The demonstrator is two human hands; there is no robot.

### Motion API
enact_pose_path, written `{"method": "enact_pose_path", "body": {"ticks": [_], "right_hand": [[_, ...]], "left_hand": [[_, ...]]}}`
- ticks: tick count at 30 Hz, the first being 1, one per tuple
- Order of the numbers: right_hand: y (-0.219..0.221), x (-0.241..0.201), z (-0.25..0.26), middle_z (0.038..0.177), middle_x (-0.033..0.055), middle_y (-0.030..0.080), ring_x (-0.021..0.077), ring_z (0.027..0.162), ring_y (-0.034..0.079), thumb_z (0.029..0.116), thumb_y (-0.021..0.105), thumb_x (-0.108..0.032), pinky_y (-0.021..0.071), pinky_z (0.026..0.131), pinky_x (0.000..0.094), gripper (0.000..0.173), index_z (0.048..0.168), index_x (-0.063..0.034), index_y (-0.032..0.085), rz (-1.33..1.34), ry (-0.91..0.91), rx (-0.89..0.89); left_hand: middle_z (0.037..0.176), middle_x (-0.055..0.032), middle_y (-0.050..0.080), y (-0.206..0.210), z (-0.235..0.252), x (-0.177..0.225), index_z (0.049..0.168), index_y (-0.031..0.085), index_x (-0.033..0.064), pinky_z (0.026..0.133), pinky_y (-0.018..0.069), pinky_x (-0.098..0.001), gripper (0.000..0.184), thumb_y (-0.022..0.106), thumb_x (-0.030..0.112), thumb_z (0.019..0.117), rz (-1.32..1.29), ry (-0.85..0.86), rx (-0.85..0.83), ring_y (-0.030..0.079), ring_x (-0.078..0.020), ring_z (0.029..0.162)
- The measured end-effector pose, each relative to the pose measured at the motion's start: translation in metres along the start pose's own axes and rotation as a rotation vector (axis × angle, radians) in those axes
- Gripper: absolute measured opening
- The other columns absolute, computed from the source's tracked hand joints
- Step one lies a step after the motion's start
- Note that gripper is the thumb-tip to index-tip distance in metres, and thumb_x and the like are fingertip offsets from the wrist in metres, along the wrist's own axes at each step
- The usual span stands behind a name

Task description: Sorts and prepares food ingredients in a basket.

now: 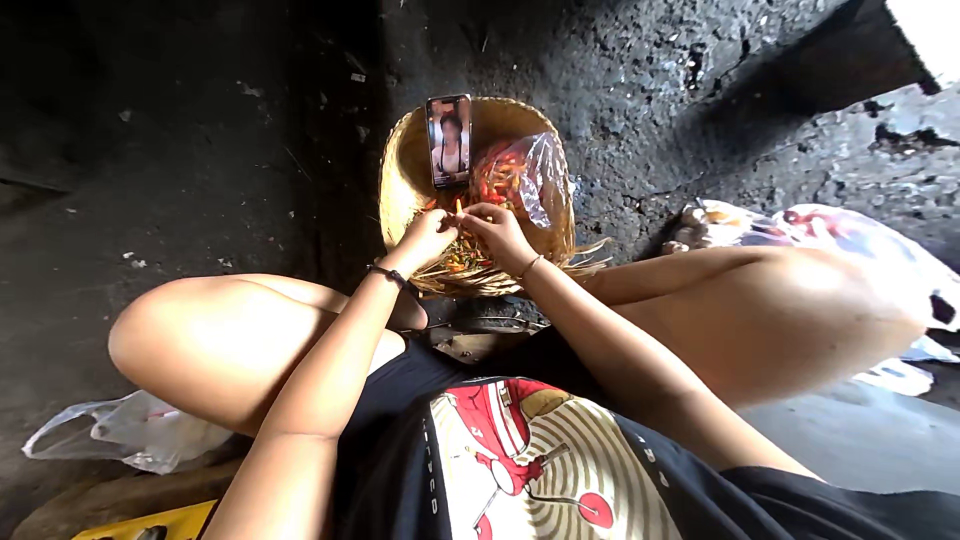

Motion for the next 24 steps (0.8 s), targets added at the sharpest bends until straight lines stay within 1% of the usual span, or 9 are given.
{"method": "enact_pose_path", "body": {"ticks": [2,4,6,10,15,18,20,22,24], "right_hand": [[0.007,0.006,-0.005,0.09,0.003,0.068,0.005,0.065,0.057,0.1022,0.063,-0.019,0.047,0.057,0.0205,0.018,0.112,-0.0041,0.068,0.302,0.074,-0.015],[0.009,0.007,-0.007,0.082,0.0,0.064,0.0024,0.056,0.05,0.1034,0.061,-0.02,0.0404,0.049,0.0178,0.017,0.11,-0.0057,0.066,0.37,0.076,-0.009],[0.004,-0.001,-0.005,0.086,0.0013,0.065,0.0037,0.06,0.052,0.1034,0.061,-0.02,0.0436,0.054,0.0197,0.019,0.11,-0.0037,0.067,0.257,-0.008,0.0],[-0.004,-0.022,-0.003,0.094,0.0054,0.068,0.0078,0.081,0.063,0.1013,0.065,-0.022,0.0536,0.076,0.0281,0.021,0.107,-0.0023,0.069,-0.039,-0.193,0.033],[-0.01,-0.026,-0.001,0.086,0.0039,0.064,0.0075,0.07,0.059,0.0986,0.07,-0.026,0.0513,0.066,0.0253,0.024,0.103,-0.0025,0.066,-0.019,-0.201,0.06],[-0.007,-0.021,0.0,0.078,0.0,0.061,0.0039,0.057,0.05,0.1029,0.062,-0.023,0.042,0.053,0.0207,0.019,0.097,-0.0058,0.059,0.196,-0.115,-0.001],[0.003,-0.014,-0.002,0.066,-0.0048,0.051,0.0016,0.048,0.04,0.1077,0.052,-0.023,0.0341,0.045,0.0173,0.02,0.091,-0.0116,0.056,0.455,0.015,-0.121],[0.013,-0.005,-0.004,0.057,-0.0088,0.041,0.0001,0.044,0.033,0.1104,0.044,-0.03,0.0299,0.042,0.0153,0.033,0.081,-0.0164,0.053,0.656,0.159,-0.236],[0.015,0.004,-0.005,0.053,-0.0103,0.037,-0.0005,0.042,0.031,0.1103,0.041,-0.036,0.0279,0.042,0.015,0.043,0.071,-0.0189,0.049,0.751,0.253,-0.231]], "left_hand": [[0.114,-0.0218,0.069,0.005,0.003,-0.003,0.122,0.063,-0.007,0.098,0.051,-0.0478,0.028,0.054,0.014,0.1064,-0.129,0.005,0.011,0.067,-0.0271,0.104],[0.114,-0.0191,0.071,0.005,0.002,0.0,0.123,0.064,-0.0074,0.098,0.0544,-0.0412,0.027,0.052,0.01,0.107,-0.215,0.018,0.033,0.07,-0.0213,0.103],[0.108,-0.0144,0.073,0.001,-0.001,0.006,0.118,0.067,-0.0055,0.094,0.0561,-0.0368,0.023,0.053,0.008,0.106,-0.192,0.054,0.068,0.071,-0.016,0.096],[0.098,-0.0145,0.073,-0.006,-0.003,0.012,0.11,0.072,-0.003,0.088,0.0541,-0.0417,0.021,0.056,0.009,0.1035,-0.055,0.13,0.137,0.068,-0.0193,0.089],[0.094,-0.013,0.074,-0.007,-0.005,0.02,0.104,0.073,-0.003,0.086,0.0565,-0.0413,0.022,0.054,0.009,0.1039,-0.051,0.245,0.14,0.07,-0.0182,0.086],[0.078,-0.0074,0.069,-0.006,-0.01,0.031,0.093,0.069,-0.0019,0.073,0.0545,-0.0345,0.023,0.054,0.011,0.1051,-0.009,0.334,0.147,0.065,-0.0123,0.07],[0.076,-0.0037,0.068,-0.005,-0.014,0.038,0.099,0.071,-0.0012,0.071,0.0532,-0.0279,0.023,0.054,0.012,0.1066,-0.024,0.422,0.137,0.062,-0.0073,0.067],[0.076,-0.0011,0.068,-0.004,-0.016,0.042,0.104,0.073,0.0,0.071,0.0536,-0.0243,0.023,0.055,0.014,0.1065,-0.072,0.505,0.127,0.062,-0.0044,0.068],[0.077,-0.0005,0.07,-0.005,-0.017,0.046,0.107,0.074,0.0008,0.072,0.0561,-0.0237,0.022,0.056,0.013,0.1059,-0.119,0.531,0.123,0.064,-0.0037,0.069]]}}
Point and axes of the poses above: each hand's wrist, its own z-axis towards the middle knuckle, its own y-axis out of the palm, x = y × z, the point moved 9 cm from there along z, towards the middle knuckle
